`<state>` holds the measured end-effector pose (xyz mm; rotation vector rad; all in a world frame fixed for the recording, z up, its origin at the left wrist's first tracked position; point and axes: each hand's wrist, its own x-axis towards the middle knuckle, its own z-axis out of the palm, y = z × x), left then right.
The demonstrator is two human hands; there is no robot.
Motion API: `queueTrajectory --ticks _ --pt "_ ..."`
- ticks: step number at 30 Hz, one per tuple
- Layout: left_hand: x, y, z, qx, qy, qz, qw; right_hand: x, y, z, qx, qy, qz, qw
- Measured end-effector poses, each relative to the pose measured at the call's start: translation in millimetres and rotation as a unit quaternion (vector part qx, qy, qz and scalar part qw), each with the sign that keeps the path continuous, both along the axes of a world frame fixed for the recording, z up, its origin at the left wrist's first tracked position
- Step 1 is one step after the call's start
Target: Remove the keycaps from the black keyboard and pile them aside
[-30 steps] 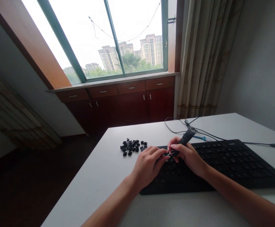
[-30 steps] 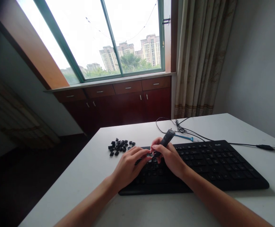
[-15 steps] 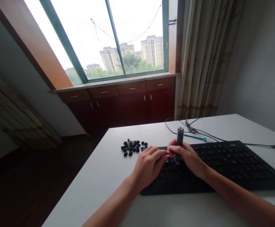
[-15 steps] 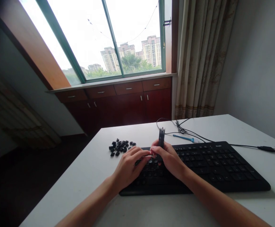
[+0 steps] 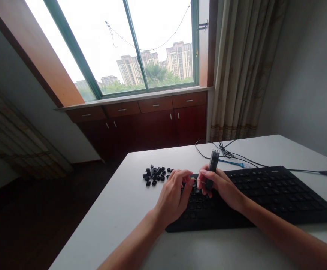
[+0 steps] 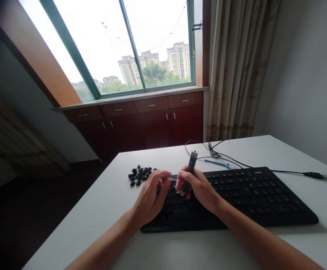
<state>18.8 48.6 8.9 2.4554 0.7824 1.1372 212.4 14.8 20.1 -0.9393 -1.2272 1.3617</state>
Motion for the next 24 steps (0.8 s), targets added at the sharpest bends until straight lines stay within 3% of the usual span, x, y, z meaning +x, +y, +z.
queueTrajectory --ticks 10,17,20,24 --pt "2.3 3.1 -4.1 -0.026 0.013 0.029 0.999 0.3 0.1 0.2 0.026 -0.017 -0.013 0.999" --pt "3.8 2.0 -0.1 -0.007 0.063 0.000 0.998 1.1 5.9 -0.1 0.015 -0.033 -0.066 0.997" --pt "4.6 0.9 1.3 0.007 0.085 -0.023 0.996 3.5 6.3 2.8 0.033 -0.098 -0.113 0.988" --pt "4.8 0.4 0.8 0.017 0.096 -0.020 0.995 9.6 3.9 9.0 0.087 -0.242 -0.147 0.955"
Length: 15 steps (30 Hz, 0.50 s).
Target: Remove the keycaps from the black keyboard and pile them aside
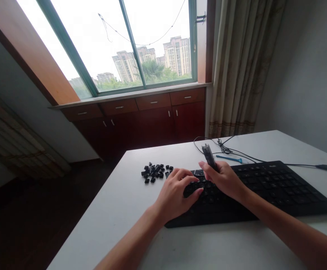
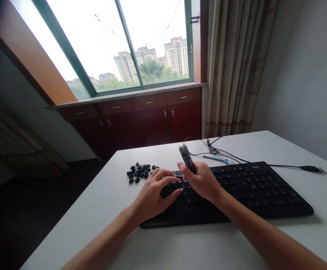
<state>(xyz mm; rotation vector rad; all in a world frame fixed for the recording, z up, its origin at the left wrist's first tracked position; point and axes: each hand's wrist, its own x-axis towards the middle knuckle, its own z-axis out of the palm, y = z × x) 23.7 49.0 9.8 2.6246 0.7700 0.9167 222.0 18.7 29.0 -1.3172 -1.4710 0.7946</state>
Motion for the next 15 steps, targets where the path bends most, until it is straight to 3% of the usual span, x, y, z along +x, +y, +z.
queueTrajectory --ticks 5,8,15 --pt "-1.9 -1.2 3.1 -0.010 0.001 0.002 1.000 7.2 -4.3 7.4 -0.095 -0.095 0.075 0.988" --pt "-2.4 -2.3 5.1 -0.012 0.003 -0.003 1.000 7.8 -5.8 9.1 -0.143 -0.114 0.072 0.980" --pt "-0.4 -2.4 5.2 -0.003 0.012 -0.018 1.000 1.6 -7.8 7.9 -0.076 -0.182 0.038 0.980"
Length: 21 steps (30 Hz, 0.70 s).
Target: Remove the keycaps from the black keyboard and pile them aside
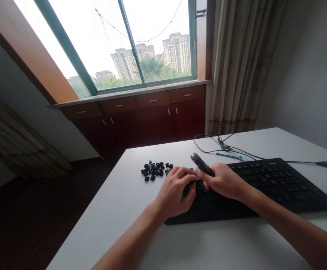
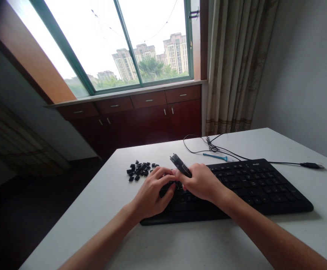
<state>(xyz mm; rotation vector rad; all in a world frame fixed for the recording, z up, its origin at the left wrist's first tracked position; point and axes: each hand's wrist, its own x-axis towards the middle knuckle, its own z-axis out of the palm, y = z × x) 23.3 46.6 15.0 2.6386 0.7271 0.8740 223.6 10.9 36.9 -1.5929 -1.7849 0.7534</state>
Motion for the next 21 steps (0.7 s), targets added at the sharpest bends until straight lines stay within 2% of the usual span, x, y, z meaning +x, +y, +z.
queueTrajectory --ticks 5,11,13,17,21 --pt "0.5 -0.5 0.1 0.005 0.000 -0.002 1.000 0.9 -0.2 -1.8 0.003 0.049 0.021 0.999" --pt "-0.2 -0.2 0.9 0.007 0.013 -0.005 1.000 -1.3 -3.2 -1.5 -0.091 0.160 0.094 0.978" --pt "-0.7 -0.3 1.9 0.009 0.015 -0.007 1.000 -2.3 -2.9 -3.0 -0.076 0.159 0.100 0.979" --pt "-0.8 -1.2 3.8 0.010 0.010 -0.022 1.000 -1.1 1.6 -6.9 -0.030 0.143 0.072 0.987" --pt "0.3 -0.6 1.9 0.028 0.012 -0.025 0.999 0.1 5.4 -8.3 -0.013 0.160 0.053 0.986"
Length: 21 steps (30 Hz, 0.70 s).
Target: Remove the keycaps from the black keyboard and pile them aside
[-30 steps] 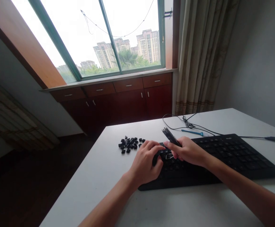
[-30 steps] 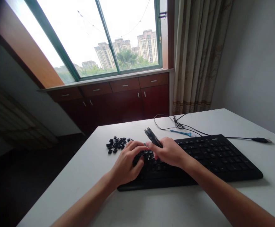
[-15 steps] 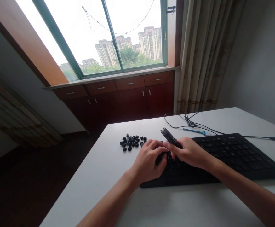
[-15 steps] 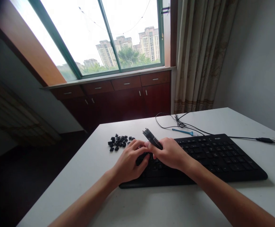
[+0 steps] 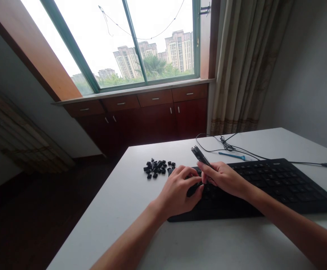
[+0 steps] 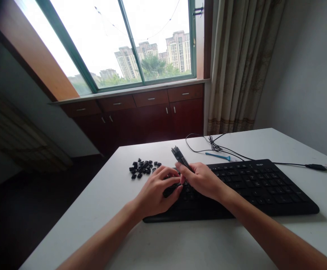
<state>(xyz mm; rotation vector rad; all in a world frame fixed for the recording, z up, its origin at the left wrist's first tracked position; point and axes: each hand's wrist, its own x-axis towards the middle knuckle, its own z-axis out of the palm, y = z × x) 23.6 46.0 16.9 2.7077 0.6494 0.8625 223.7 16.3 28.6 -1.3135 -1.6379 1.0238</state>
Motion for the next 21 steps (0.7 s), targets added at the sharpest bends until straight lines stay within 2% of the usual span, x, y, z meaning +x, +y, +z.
queueTrajectory --ticks 4,6,10,14,21 --pt "0.6 2.1 -4.0 0.011 -0.003 0.016 1.000 -0.5 0.1 0.8 0.024 0.012 -0.031 0.999" --pt "0.6 2.8 -5.3 0.015 -0.004 0.024 1.000 -0.4 -0.3 1.6 0.012 0.034 -0.034 0.999" --pt "0.3 2.7 -5.3 0.018 0.000 0.030 0.999 -0.5 -1.7 4.4 -0.080 0.134 0.031 0.987" --pt "-0.6 1.3 -3.9 0.013 0.004 0.030 0.999 -2.4 -3.5 7.1 -0.100 0.208 0.065 0.971" --pt "-0.4 -0.5 -4.0 -0.003 -0.004 0.044 0.999 -3.7 -2.6 3.8 -0.083 0.097 -0.006 0.992"
